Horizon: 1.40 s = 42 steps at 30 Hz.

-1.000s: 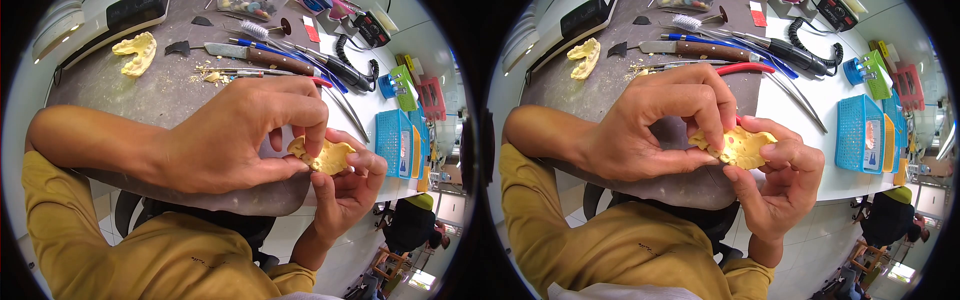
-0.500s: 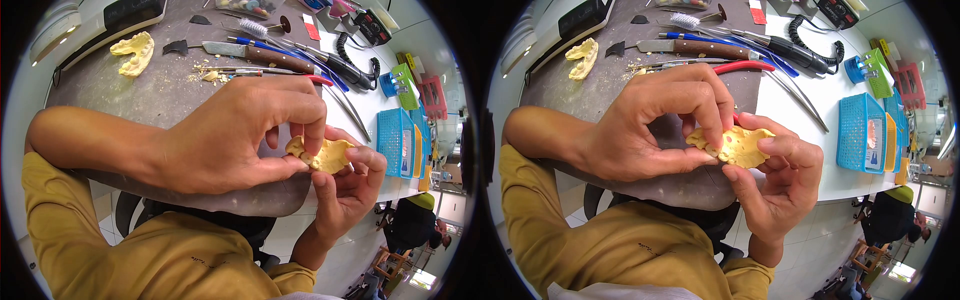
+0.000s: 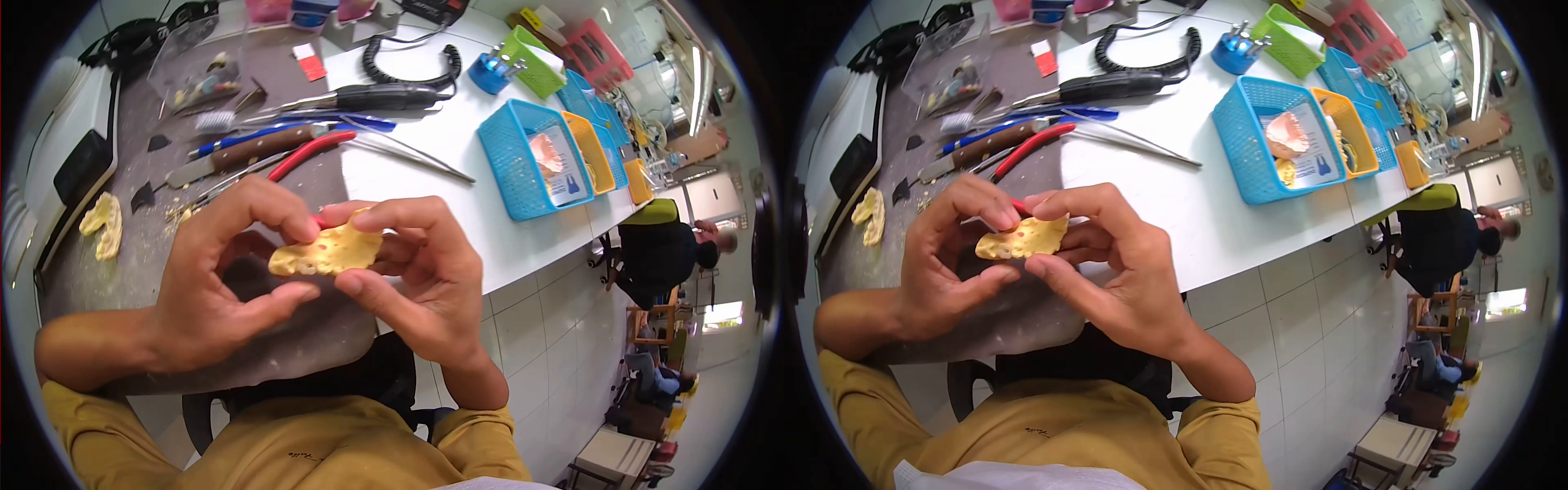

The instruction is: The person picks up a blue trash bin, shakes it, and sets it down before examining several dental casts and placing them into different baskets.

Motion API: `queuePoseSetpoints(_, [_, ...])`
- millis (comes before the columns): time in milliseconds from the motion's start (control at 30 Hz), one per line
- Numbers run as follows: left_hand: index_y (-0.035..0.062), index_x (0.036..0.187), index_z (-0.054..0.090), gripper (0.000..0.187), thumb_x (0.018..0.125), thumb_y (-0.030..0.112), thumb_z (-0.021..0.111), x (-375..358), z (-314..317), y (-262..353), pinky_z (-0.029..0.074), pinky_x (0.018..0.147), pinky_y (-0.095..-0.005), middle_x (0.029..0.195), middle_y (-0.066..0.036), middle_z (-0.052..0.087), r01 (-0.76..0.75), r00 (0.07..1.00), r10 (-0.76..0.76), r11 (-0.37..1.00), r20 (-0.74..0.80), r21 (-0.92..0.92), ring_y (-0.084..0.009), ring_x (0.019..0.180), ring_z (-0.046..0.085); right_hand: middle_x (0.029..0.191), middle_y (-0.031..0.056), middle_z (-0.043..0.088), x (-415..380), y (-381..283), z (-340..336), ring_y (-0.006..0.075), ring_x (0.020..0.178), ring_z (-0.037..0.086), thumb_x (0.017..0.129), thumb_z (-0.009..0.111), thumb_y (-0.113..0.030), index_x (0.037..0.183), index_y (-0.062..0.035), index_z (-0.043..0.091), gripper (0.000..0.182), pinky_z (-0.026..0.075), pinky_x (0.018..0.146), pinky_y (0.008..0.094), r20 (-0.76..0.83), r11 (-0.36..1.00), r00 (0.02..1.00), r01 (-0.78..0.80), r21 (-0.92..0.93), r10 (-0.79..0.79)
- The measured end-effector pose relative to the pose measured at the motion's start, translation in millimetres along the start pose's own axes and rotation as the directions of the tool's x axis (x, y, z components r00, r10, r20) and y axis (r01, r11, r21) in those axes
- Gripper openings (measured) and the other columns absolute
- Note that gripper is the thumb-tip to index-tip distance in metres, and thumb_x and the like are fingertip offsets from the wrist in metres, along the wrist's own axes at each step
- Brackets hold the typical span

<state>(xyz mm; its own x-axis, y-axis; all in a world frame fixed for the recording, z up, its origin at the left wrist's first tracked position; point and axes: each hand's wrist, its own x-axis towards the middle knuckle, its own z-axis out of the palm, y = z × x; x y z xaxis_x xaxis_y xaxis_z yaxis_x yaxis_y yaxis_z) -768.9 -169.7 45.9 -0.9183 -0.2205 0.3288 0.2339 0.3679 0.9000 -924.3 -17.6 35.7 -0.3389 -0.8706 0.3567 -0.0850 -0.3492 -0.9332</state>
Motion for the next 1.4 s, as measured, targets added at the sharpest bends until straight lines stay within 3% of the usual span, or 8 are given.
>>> queuePoseSetpoints(200, [0.0062,0.127,0.045,0.064,0.072,-0.001,0.078,0.4,4.2,3.4,0.051,0.081,-0.027,0.122,-0.009,0.052,0.148,0.985,-0.158,0.98,-0.068,-0.132,-0.0157,0.104,0.058,0.122,0.0275,0.058,-0.5,-41.1,-25.6,0.0266,0.108,0.064,0.08,0.072,0.004,0.132,0.0007,0.038,0.062,0.052,0.094,0.034,-0.08,0.98,0.983,-0.155,0.121,0.166])
queuePoseSetpoints(400, [0.0032,0.113,0.057,0.04,0.077,-0.001,0.073,4.0,4.9,2.5,0.052,0.074,-0.0257,0.107,-0.01,0.06,0.223,0.972,-0.23,0.968,-0.047,-0.118,-0.0161,0.09,0.063,0.121,0.0225,0.059,12.5,-87.8,-111.4,0.0223,0.098,0.066,0.085,0.073,-0.028,0.132,0.0078,0.044,0.066,0.057,0.076,0.0266,-0.374,0.885,0.904,0.01,-0.465,-0.207])
queuePoseSetpoints(433, [0.0024,0.109,0.059,0.035,0.077,0.0,0.073,5.1,2.4,0.0,0.052,0.072,-0.026,0.104,-0.011,0.062,0.159,0.987,-0.16,0.987,-0.015,-0.019,-0.0171,0.089,0.063,0.116,0.0205,0.06,15.9,-92.1,-130.6,0.0224,0.099,0.067,0.088,0.069,-0.01,0.129,0.0057,0.051,0.047,0.057,0.082,0.0283,-0.379,0.89,0.897,0.032,-0.455,-0.226])
queuePoseSetpoints(533, [0.0007,0.098,0.064,0.022,0.078,0.004,0.073,11.2,3.6,-0.5,0.053,0.065,-0.0264,0.096,-0.013,0.065,0.073,0.997,-0.072,0.992,-0.012,0.102,-0.0196,0.085,0.064,0.116,0.0192,0.058,29.6,-95.8,-167.4,0.0215,0.098,0.067,0.089,0.068,-0.012,0.128,0.0031,0.054,0.045,0.058,0.08,0.0278,-0.428,0.828,0.894,-0.136,-0.544,-0.135])
queuePoseSetpoints(800, [0.001,0.092,0.066,0.016,0.078,0.006,0.073,14.3,2.7,4.2,0.052,0.063,-0.026,0.091,-0.015,0.067,0.103,0.992,-0.117,0.966,0.048,0.238,-0.0191,0.076,0.066,0.115,0.0158,0.059,65.3,-73.0,-209.5,0.0149,0.101,0.065,0.088,0.07,-0.014,0.127,0.0,0.057,0.043,0.054,0.084,0.0266,-0.254,0.7,0.944,-0.328,-0.634,0.212])
queuePoseSetpoints(1000, [0.0012,0.088,0.066,0.015,0.078,0.009,0.074,11.5,2.7,1.2,0.053,0.066,-0.0281,0.086,-0.014,0.067,0.1,0.992,-0.117,0.962,0.05,0.255,-0.0219,0.076,0.068,0.106,0.0103,0.064,75.9,-60.4,-203.0,0.0055,0.079,0.057,0.082,0.077,-0.017,0.123,-0.0019,0.061,0.047,0.05,0.069,0.0207,-0.133,0.403,0.975,-0.195,-0.894,0.176])
queuePoseSetpoints(1233, [0.0021,0.085,0.063,0.017,0.085,0.018,0.068,13.2,2.3,2.4,0.048,0.065,-0.029,0.081,-0.013,0.063,0.124,0.986,-0.15,0.954,0.078,0.272,-0.0206,0.073,0.062,0.1,0.0072,0.066,75.6,-54.3,-204.5,0.0048,0.07,0.049,0.079,0.079,-0.016,0.112,-0.0037,0.064,0.038,0.045,0.064,0.0199,-0.195,0.455,0.968,-0.246,-0.856,0.157])
queuePoseSetpoints(1400, [0.0023,0.085,0.063,0.017,0.085,0.018,0.068,13.3,2.5,4.7,0.048,0.065,-0.029,0.082,-0.013,0.064,0.131,0.985,-0.157,0.948,0.068,0.29,-0.0206,0.073,0.062,0.096,0.0075,0.067,71.6,-63.8,-201.2,0.0061,0.071,0.048,0.083,0.075,-0.018,0.097,0.0002,0.064,0.026,0.042,0.06,0.0205,-0.164,0.283,0.986,-0.169,-0.944,0.042])
